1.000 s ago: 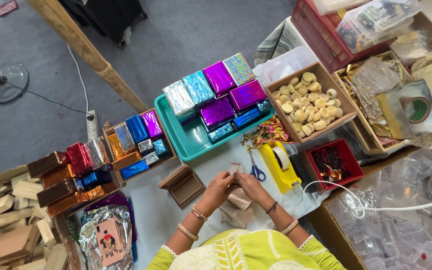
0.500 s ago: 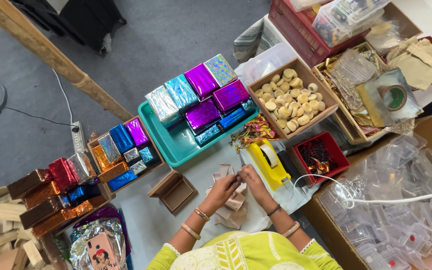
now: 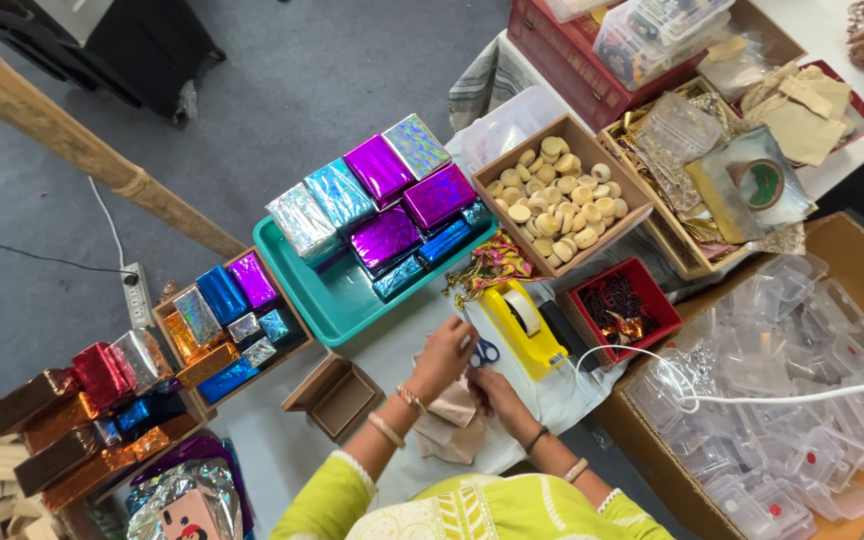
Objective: Wrapping small wooden boxes in decorative shiny foil and organizing them in a tray.
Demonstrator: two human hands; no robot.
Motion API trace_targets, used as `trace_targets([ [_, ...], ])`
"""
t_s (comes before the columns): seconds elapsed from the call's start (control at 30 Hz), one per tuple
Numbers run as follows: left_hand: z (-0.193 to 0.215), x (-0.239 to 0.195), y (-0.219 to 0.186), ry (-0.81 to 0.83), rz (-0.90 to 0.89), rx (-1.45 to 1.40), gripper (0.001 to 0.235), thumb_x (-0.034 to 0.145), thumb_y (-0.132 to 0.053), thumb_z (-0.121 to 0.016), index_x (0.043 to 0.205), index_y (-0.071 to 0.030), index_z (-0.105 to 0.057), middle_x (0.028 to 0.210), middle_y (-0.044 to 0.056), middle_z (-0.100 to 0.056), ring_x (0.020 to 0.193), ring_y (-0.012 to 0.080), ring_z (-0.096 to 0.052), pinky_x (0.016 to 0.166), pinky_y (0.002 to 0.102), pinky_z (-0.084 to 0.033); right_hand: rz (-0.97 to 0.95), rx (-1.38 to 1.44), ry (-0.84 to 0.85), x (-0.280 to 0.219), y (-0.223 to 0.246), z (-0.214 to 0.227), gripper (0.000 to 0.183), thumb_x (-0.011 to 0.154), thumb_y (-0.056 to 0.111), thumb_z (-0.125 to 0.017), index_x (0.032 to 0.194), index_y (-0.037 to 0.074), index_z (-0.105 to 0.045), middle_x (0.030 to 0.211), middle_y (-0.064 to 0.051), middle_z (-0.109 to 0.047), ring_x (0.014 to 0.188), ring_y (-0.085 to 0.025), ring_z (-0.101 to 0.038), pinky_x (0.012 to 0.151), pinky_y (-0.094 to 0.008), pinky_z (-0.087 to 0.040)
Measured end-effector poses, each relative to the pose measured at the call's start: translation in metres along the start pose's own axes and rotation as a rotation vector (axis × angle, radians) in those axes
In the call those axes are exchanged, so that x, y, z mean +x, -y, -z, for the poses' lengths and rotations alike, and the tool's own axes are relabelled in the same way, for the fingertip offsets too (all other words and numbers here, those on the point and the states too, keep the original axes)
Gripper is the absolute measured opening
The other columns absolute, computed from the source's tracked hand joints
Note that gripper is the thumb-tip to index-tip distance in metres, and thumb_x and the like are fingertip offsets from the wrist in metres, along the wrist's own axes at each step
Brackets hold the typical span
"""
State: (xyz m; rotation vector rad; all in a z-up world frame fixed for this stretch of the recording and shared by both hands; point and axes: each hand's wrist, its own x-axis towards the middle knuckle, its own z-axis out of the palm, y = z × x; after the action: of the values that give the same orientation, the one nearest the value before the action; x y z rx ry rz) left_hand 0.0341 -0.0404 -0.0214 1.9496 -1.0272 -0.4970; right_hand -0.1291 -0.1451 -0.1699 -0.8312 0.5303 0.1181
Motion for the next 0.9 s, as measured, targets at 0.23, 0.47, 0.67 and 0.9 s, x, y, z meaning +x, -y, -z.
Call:
trace_targets([
  [0.23,-0.045,0.085,0.087,-0.146,-0.063,0.036,0.038,0.087,-0.008,-0.068,0.124,-0.005,-0.058,0.117,0.018,-0.059,0.107,0.0424,-0.059,0.092,0.048,-0.05,-0.059,-0.46,-0.187,-0.036,0.002,0.013,0.035,0.102,0.034,-0.062,0.079,0.008,-0.07,0.063,0.001,-0.05,0.048,-0.005,-0.041,0.044,-0.022,-0.032],
  [0.47,-0.105,0.129,0.176,-0.096,0.242,-0.143,0.026,0.1,-0.022,-0.062,0.12,-0.007,-0.065,0.108,0.02,-0.07,0.1,0.0398,-0.066,0.089,0.047,-0.052,0.125,-0.299,-0.181,-0.081,0.052,-0.004,0.028,0.097,0.027,-0.064,0.084,0.003,-0.072,0.083,0.0,-0.066,0.052,-0.005,-0.049,0.048,-0.021,-0.039],
  [0.67,-0.097,0.134,0.154,-0.262,0.399,-0.14,0.022,0.092,-0.017,-0.064,0.112,-0.013,-0.07,0.101,0.016,-0.074,0.094,0.0365,-0.073,0.084,0.046,-0.057,0.042,-0.164,-0.195,-0.086,0.037,0.018,0.032,0.099,0.028,-0.062,0.081,0.004,-0.072,0.07,-0.007,-0.07,0.048,-0.004,-0.05,0.04,-0.019,-0.031],
  [0.9,-0.095,0.146,0.137,-0.13,0.468,0.197,0.032,0.085,-0.018,-0.07,0.116,-0.024,-0.072,0.107,0.013,-0.072,0.1,0.0375,-0.068,0.085,0.049,-0.056,0.07,-0.301,-0.275,-0.083,0.065,-0.011,0.033,0.099,0.029,-0.065,0.074,0.01,-0.057,0.072,-0.003,-0.071,0.054,-0.003,-0.055,0.045,-0.018,-0.036],
])
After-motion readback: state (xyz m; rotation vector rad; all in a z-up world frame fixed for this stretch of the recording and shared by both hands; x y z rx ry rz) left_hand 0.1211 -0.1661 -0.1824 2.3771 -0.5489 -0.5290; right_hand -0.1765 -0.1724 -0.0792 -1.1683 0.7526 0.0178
